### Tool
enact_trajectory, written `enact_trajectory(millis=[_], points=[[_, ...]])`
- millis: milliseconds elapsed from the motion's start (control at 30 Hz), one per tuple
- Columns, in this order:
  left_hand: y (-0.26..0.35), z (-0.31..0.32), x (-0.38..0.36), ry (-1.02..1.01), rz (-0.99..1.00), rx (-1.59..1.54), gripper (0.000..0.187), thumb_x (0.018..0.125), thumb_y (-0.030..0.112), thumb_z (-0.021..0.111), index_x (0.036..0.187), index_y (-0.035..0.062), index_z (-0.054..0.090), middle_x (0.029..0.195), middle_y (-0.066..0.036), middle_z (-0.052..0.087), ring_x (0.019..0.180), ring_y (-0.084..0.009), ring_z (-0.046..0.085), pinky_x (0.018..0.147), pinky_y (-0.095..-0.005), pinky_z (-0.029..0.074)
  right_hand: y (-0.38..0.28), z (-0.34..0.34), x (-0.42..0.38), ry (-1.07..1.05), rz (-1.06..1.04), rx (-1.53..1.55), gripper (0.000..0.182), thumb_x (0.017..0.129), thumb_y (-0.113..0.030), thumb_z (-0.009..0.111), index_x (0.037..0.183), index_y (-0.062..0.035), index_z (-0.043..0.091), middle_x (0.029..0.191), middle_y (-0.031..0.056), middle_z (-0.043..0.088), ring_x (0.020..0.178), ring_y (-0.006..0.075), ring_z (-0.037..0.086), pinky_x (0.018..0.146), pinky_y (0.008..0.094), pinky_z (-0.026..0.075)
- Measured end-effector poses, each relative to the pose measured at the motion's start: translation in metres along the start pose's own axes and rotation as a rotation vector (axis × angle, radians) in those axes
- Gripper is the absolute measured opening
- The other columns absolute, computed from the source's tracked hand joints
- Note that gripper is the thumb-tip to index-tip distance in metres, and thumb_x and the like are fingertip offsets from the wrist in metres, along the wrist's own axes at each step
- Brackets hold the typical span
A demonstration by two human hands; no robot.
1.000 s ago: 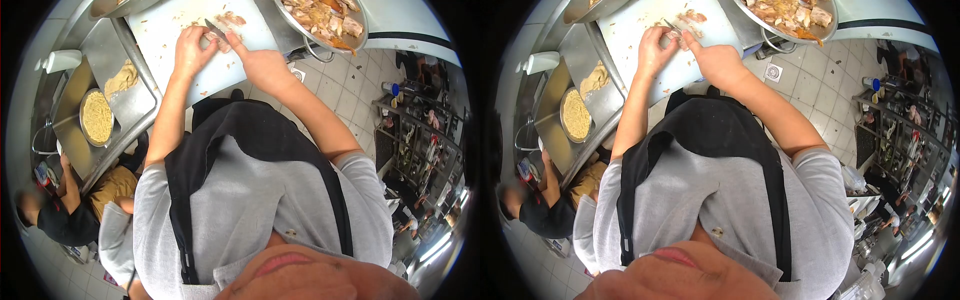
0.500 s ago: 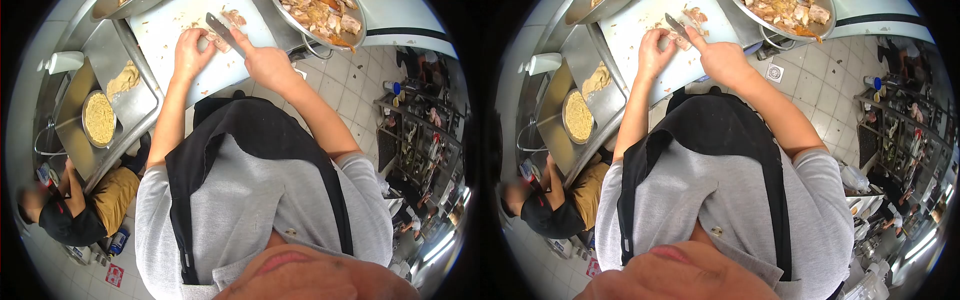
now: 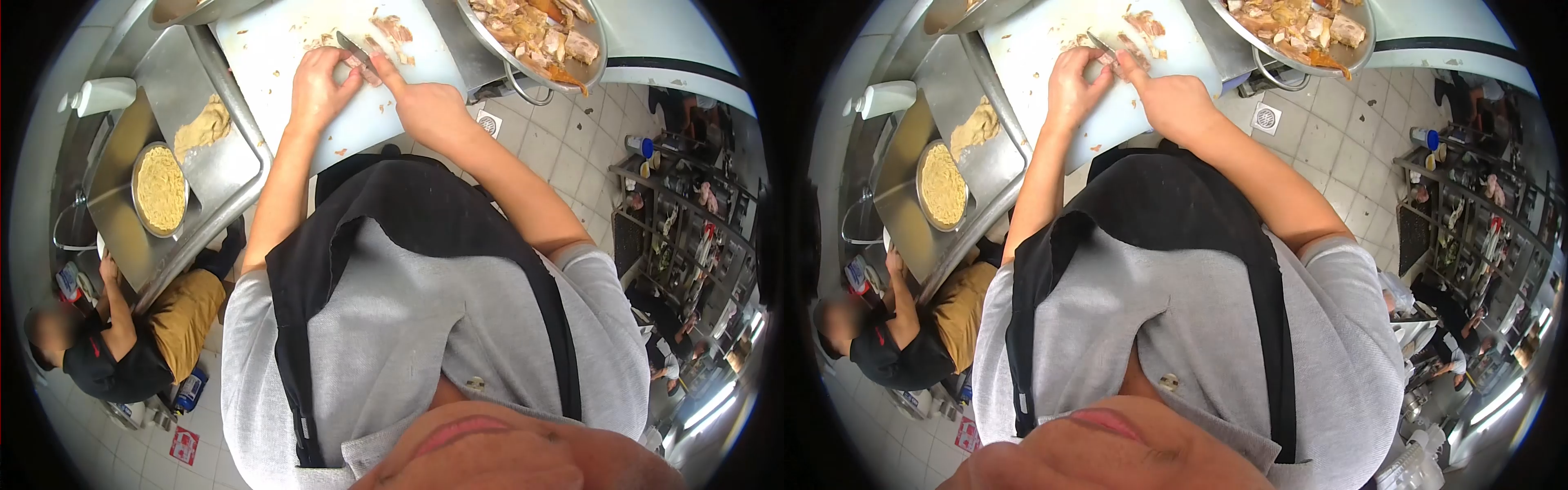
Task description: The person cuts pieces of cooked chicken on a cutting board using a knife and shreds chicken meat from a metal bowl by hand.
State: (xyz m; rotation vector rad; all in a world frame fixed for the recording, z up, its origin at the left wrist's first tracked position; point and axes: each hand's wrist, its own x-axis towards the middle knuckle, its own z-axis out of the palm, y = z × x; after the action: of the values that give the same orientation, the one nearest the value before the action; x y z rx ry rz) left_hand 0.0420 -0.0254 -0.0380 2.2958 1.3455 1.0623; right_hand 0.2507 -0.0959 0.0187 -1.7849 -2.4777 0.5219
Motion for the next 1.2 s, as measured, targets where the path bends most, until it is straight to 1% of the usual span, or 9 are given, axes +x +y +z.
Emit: enact_trajectory(millis=[33,100,200,500,833,900,1033,1133,1200], points=[[-0.001,0.001,-0.001,-0.011,-0.012,-0.001,0.026,0.082,0.015,0.078,0.104,0.0034,0.071,0.104,-0.014,0.072,0.103,-0.0345,0.067,0.093,-0.0425,0.054,0.007,0.001,0.003,0.007,0.004,-0.001,0.084,0.093,-0.011,0.058,0.168,-0.0235,0.023,0.076,0.0151,0.072,0.069,0.0369,0.071,0.064,0.0508,0.055],[0.003,0.003,-0.003,-0.016,-0.010,0.001,0.027,0.082,0.015,0.078,0.106,0.0032,0.071,0.105,-0.014,0.072,0.103,-0.0345,0.067,0.093,-0.0425,0.054,0.021,-0.004,0.007,0.118,0.098,0.211,0.082,0.094,-0.012,0.058,0.168,-0.0257,0.024,0.077,0.0166,0.072,0.070,0.0390,0.071,0.066,0.0517,0.055],[0.003,0.000,-0.005,-0.003,-0.117,-0.059,0.031,0.081,0.015,0.078,0.108,0.0036,0.069,0.105,-0.014,0.071,0.102,-0.0344,0.067,0.092,-0.0425,0.054,0.018,-0.013,0.003,0.151,0.075,0.157,0.082,0.095,-0.013,0.059,0.167,-0.0280,0.025,0.076,0.0171,0.071,0.071,0.0388,0.071,0.067,0.0510,0.055],[0.003,0.001,-0.005,0.015,-0.039,-0.049,0.025,0.078,0.015,0.078,0.099,0.0041,0.068,0.100,-0.014,0.070,0.100,-0.0362,0.065,0.091,-0.0444,0.054,0.002,-0.010,-0.015,0.052,-0.004,0.008,0.088,0.092,-0.012,0.063,0.168,-0.0281,0.022,0.068,0.0110,0.069,0.063,0.0340,0.070,0.061,0.0491,0.055],[0.000,0.001,-0.003,0.004,-0.024,-0.039,0.020,0.079,0.012,0.078,0.096,0.0047,0.070,0.101,-0.013,0.071,0.102,-0.0357,0.065,0.091,-0.0443,0.054,-0.006,-0.014,-0.004,-0.028,-0.019,-0.045,0.087,0.091,-0.009,0.060,0.168,-0.0220,0.022,0.075,0.0129,0.072,0.067,0.0334,0.072,0.061,0.0484,0.056],[0.002,0.002,-0.007,-0.003,-0.006,-0.036,0.019,0.079,0.012,0.078,0.095,0.0046,0.071,0.101,-0.013,0.071,0.102,-0.0359,0.066,0.091,-0.0445,0.054,-0.005,-0.006,0.002,-0.009,-0.023,0.017,0.085,0.093,-0.010,0.059,0.168,-0.0242,0.022,0.080,0.0163,0.073,0.074,0.0361,0.073,0.066,0.0491,0.056],[0.001,0.002,-0.006,-0.053,0.037,-0.031,0.023,0.079,0.011,0.078,0.099,0.0040,0.070,0.103,-0.014,0.072,0.104,-0.0360,0.066,0.094,-0.0443,0.053,0.017,-0.002,0.015,0.155,-0.030,0.175,0.080,0.094,-0.014,0.059,0.167,-0.0228,0.027,0.082,0.0168,0.075,0.077,0.0386,0.073,0.075,0.0504,0.058],[0.003,-0.004,0.002,-0.115,-0.009,-0.040,0.028,0.080,0.012,0.077,0.106,0.0048,0.068,0.108,-0.013,0.071,0.109,-0.0355,0.065,0.098,-0.0446,0.051,0.027,-0.014,0.007,0.162,0.113,0.349,0.079,0.095,-0.018,0.058,0.167,-0.0242,0.025,0.083,0.0202,0.074,0.079,0.0416,0.072,0.080,0.0518,0.057],[0.009,-0.009,0.012,-0.222,0.031,0.084,0.045,0.078,0.010,0.076,0.122,0.0078,0.066,0.125,-0.013,0.068,0.122,-0.0353,0.061,0.106,-0.0464,0.047,0.032,-0.017,-0.006,0.255,0.236,0.490,0.077,0.098,-0.021,0.057,0.167,-0.0253,0.024,0.083,0.0226,0.073,0.080,0.0427,0.072,0.080,0.0522,0.056]])
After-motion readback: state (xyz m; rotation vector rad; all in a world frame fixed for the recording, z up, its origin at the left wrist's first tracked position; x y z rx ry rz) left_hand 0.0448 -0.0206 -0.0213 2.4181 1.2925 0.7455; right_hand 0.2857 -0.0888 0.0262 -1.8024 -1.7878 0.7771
